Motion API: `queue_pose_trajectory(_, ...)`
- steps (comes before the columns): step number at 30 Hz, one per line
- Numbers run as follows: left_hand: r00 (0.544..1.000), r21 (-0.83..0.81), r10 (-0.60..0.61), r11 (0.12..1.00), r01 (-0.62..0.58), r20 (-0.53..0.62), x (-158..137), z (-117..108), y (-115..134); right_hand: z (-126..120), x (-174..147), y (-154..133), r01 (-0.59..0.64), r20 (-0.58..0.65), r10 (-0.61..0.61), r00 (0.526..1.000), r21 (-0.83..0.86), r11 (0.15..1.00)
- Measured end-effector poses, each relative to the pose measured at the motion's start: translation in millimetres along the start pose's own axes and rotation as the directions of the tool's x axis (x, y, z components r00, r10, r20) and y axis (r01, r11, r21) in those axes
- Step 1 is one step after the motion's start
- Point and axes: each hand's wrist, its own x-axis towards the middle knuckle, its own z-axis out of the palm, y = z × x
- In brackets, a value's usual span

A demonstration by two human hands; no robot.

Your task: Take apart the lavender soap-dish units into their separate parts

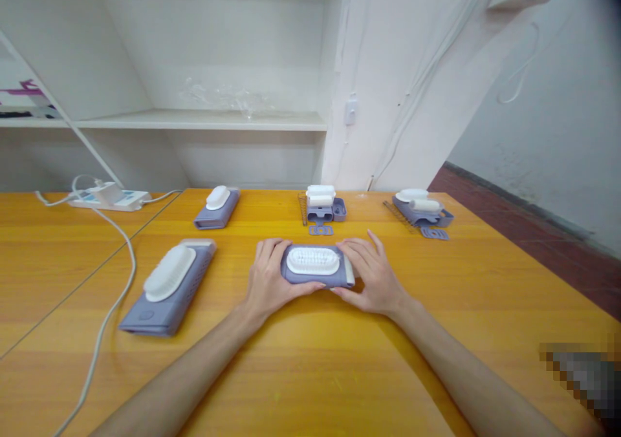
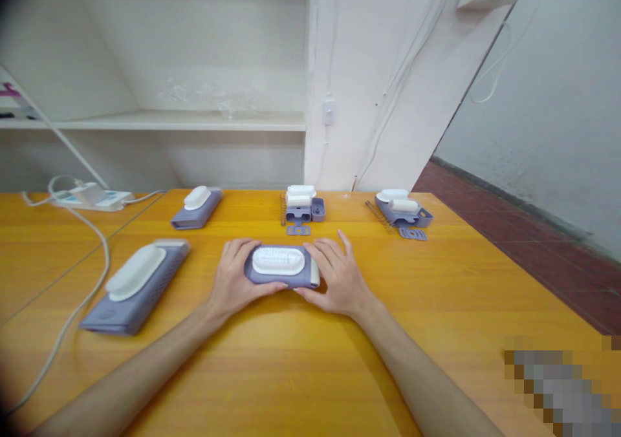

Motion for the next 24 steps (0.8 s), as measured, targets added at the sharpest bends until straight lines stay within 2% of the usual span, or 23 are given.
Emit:
queue_pose_trajectory(6,0.999,0.011,-0.021,1.000,0.022,-0.027,-0.8,0.6,0.0,-1.5,4.0,-1.3,0.001,0.061,0.003,0.998,-0.078,0.997)
queue_pose_trajectory(14,1.000,-0.011,0.003,1.000,-0.003,-0.031,-0.8,-0.3,-0.5,-3.1,4.6,-1.9,-0.012,0.091,0.017,0.996,-0.059,0.998)
queue_pose_trajectory(24,0.998,-0.065,0.052,0.997,-0.050,0.026,-0.6,-4.3,-0.9,-1.7,-1.0,-8.2,0.048,-0.035,-0.044,0.998,0.111,0.993)
